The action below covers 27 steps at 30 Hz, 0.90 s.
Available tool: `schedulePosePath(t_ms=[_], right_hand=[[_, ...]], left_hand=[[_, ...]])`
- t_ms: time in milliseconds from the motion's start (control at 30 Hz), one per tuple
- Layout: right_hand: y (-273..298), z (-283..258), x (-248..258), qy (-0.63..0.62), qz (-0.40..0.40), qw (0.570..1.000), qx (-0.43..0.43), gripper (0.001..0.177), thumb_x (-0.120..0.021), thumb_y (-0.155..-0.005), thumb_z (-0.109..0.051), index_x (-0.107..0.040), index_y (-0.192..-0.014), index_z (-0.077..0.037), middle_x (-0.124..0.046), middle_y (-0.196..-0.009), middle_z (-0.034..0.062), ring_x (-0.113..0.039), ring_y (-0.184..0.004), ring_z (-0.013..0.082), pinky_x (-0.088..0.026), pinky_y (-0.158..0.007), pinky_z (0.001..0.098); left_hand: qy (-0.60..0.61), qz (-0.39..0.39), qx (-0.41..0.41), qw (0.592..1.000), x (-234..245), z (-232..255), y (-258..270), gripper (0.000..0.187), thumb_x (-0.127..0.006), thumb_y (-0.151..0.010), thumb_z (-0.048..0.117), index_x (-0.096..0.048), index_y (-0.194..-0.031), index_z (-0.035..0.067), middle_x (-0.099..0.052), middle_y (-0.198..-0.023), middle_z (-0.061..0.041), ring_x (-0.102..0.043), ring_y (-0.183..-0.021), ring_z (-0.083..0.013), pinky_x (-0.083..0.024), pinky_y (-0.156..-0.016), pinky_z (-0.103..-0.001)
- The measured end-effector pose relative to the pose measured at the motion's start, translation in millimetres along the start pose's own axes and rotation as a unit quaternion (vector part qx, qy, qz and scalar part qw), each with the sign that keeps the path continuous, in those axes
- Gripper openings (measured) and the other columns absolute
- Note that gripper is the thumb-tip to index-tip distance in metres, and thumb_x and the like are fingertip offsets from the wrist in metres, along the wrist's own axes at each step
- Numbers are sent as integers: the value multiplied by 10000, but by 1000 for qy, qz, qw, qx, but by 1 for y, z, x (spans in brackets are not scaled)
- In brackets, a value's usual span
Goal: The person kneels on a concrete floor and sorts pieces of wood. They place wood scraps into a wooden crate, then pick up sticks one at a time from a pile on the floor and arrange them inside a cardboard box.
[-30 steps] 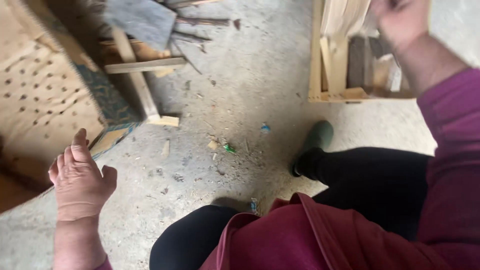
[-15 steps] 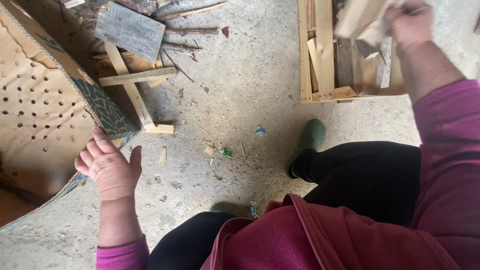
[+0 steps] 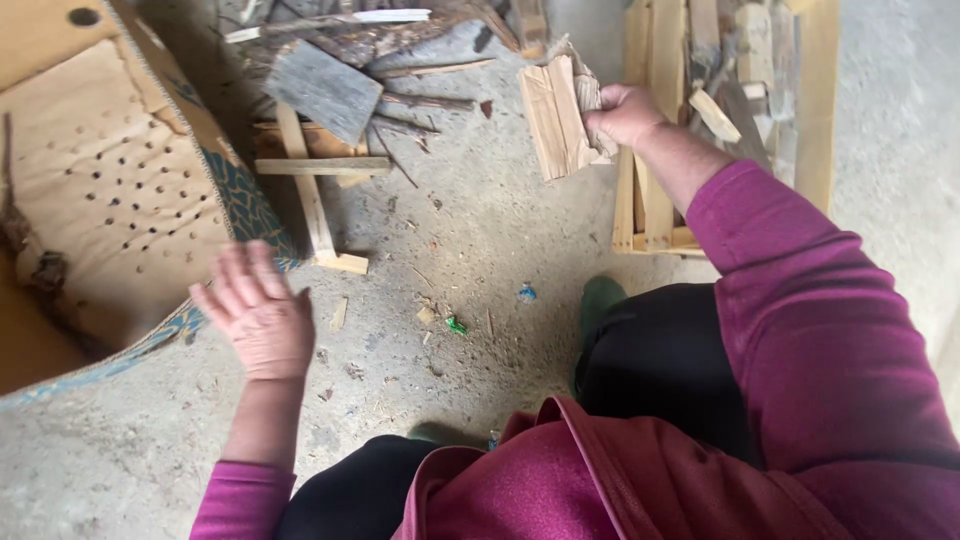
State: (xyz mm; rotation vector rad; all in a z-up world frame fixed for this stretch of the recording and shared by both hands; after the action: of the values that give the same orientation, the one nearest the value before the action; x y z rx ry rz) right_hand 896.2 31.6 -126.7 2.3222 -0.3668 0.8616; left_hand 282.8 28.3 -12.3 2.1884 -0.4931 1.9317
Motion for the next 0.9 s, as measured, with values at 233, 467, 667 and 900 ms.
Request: schedulePosePath(t_ms=[233,467,667,900], right_hand=[[-137,23,-49,89,-9,991,100,326,-818,-748,-269,-757,-1016,-93,-755,-934,67,-702,-865,221,-561,-816,367],[-209,48,-67,106,16,992,65,312,-805,-817,-287,-768,-1047,-80,-768,-1002,105,-723,-916,244,-563,-842,390],[-186,22,-87,-180,44,983,8,296,-703,-825,-206,-753,-1097,-97,-776,-1034,84,-742,-944,200,-587,-835,355],[-143,-20,-85,-442,109,890,-21,355,-563,-847,-118,-737,-1154,-79,-781,-1074,104,-763,-979,206,-629,-854,341]], left_hand=[[80,-187,-89,975,-37,26,44,700,-713,-889,389,-467,-1475,94,-510,-1466,-156,-509,-1311,-341,-378,-1116,-538],[526,-407,239,707,-145,-26,179,581,-750,-876,358,-591,-1353,67,-747,-1171,-150,-722,-1078,-245,-564,-941,-380],[507,-427,391,638,-158,-2,190,534,-703,-903,369,-641,-1312,32,-749,-1093,-162,-735,-970,-250,-602,-821,-394],[550,-361,457,599,-17,64,77,491,-681,-933,313,-527,-1295,19,-668,-987,-86,-678,-827,-184,-561,-717,-351]])
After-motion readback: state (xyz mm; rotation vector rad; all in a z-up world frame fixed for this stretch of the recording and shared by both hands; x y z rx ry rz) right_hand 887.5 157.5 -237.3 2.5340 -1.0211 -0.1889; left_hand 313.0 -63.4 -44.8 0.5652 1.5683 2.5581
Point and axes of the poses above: each hand's wrist, its own y-axis away from the middle knuckle, its own x-axis out of the back of the hand, z = x × y, the point moved 6 cm from there along -y, towards the middle knuckle
